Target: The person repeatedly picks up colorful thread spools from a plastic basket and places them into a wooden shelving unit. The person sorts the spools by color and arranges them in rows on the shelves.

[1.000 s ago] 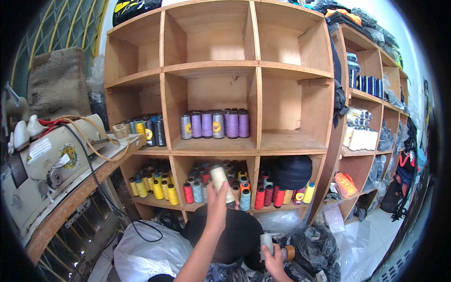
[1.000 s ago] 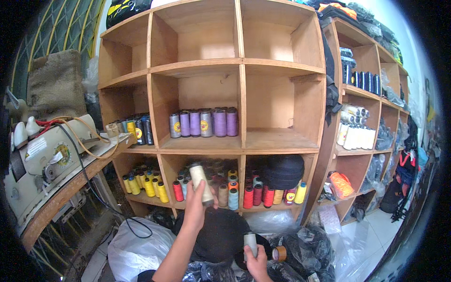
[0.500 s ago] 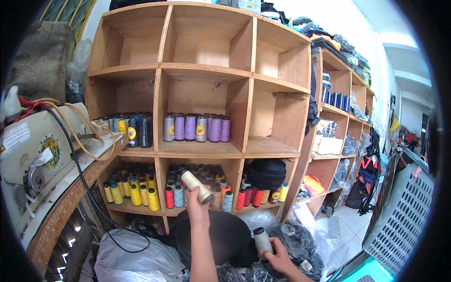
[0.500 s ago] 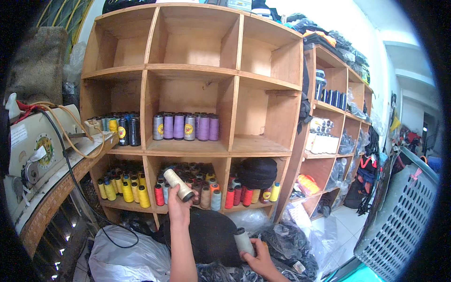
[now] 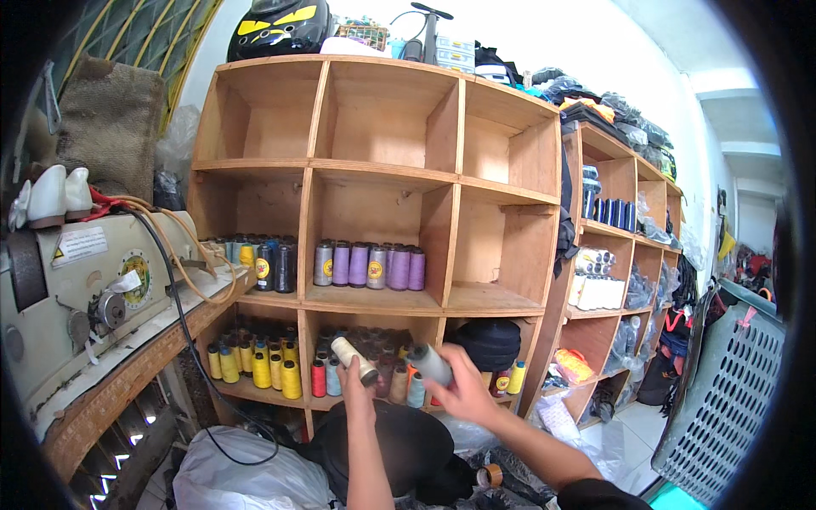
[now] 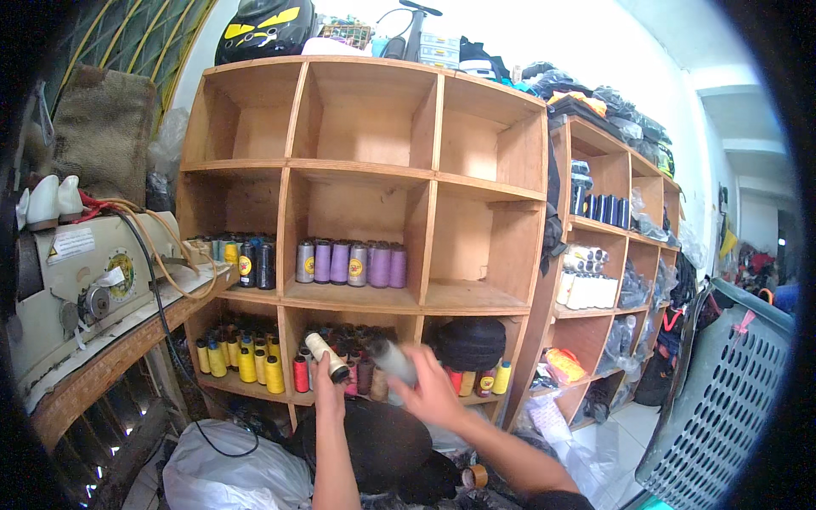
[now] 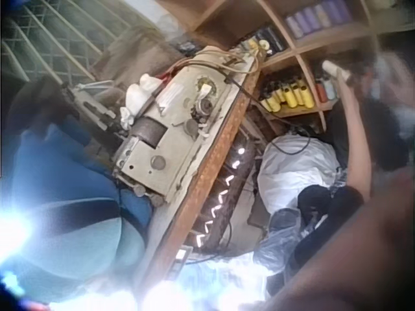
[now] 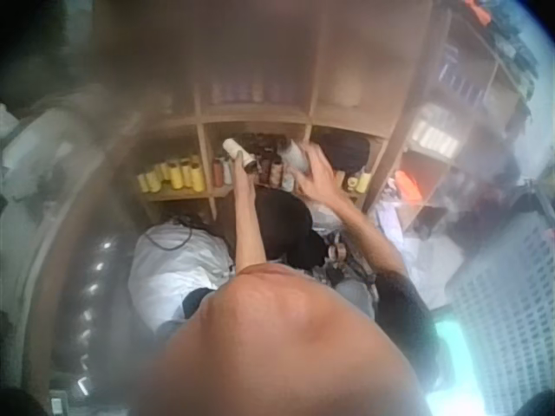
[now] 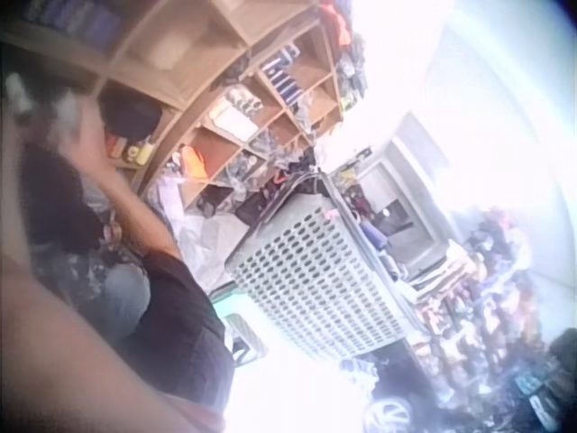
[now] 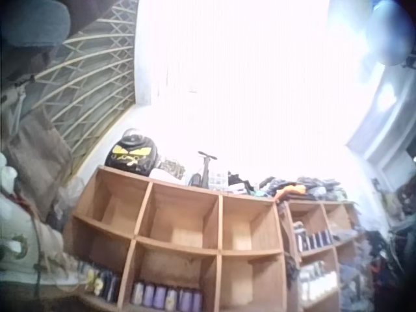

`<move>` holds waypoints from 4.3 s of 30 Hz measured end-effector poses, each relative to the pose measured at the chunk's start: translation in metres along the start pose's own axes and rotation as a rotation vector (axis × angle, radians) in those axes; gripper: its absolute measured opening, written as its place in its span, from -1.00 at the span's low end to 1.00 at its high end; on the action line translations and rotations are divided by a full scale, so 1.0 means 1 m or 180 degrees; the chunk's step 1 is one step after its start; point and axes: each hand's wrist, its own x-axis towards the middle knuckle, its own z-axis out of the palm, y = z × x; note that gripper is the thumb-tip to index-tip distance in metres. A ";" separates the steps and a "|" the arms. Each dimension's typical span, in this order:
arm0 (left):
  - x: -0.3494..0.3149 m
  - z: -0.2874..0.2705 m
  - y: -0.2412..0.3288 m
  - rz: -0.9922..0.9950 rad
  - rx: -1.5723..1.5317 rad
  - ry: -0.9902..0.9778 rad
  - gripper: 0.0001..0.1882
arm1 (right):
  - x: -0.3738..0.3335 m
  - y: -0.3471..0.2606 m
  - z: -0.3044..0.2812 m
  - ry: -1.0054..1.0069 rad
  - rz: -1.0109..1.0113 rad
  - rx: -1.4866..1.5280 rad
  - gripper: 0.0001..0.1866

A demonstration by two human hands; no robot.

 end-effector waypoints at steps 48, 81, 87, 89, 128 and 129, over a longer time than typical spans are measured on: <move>0.214 0.049 0.039 0.2562 0.5850 0.0440 -0.49 | 0.244 0.135 0.188 0.0265 0.1858 0.0030 -0.12; 0.215 0.047 0.043 0.2239 0.5588 0.0174 -0.60 | 0.238 0.109 0.170 -0.0464 0.1861 -0.0965 -0.52; 0.211 0.051 0.044 0.2265 0.5751 0.0161 -0.54 | 0.234 0.120 0.178 -0.0007 0.1607 -0.1041 -0.57; 0.212 0.048 0.045 0.2284 0.5846 0.0165 -0.56 | 0.234 0.115 0.176 -0.0165 0.1641 -0.1000 -0.58; 0.231 0.073 0.040 0.2034 0.5755 0.1334 -0.47 | 0.258 0.127 0.177 -0.0834 0.1748 -0.1029 -0.39; 0.231 0.075 0.039 0.2015 0.5695 0.1247 -0.50 | 0.257 0.134 0.180 -0.0773 0.1670 -0.1039 -0.41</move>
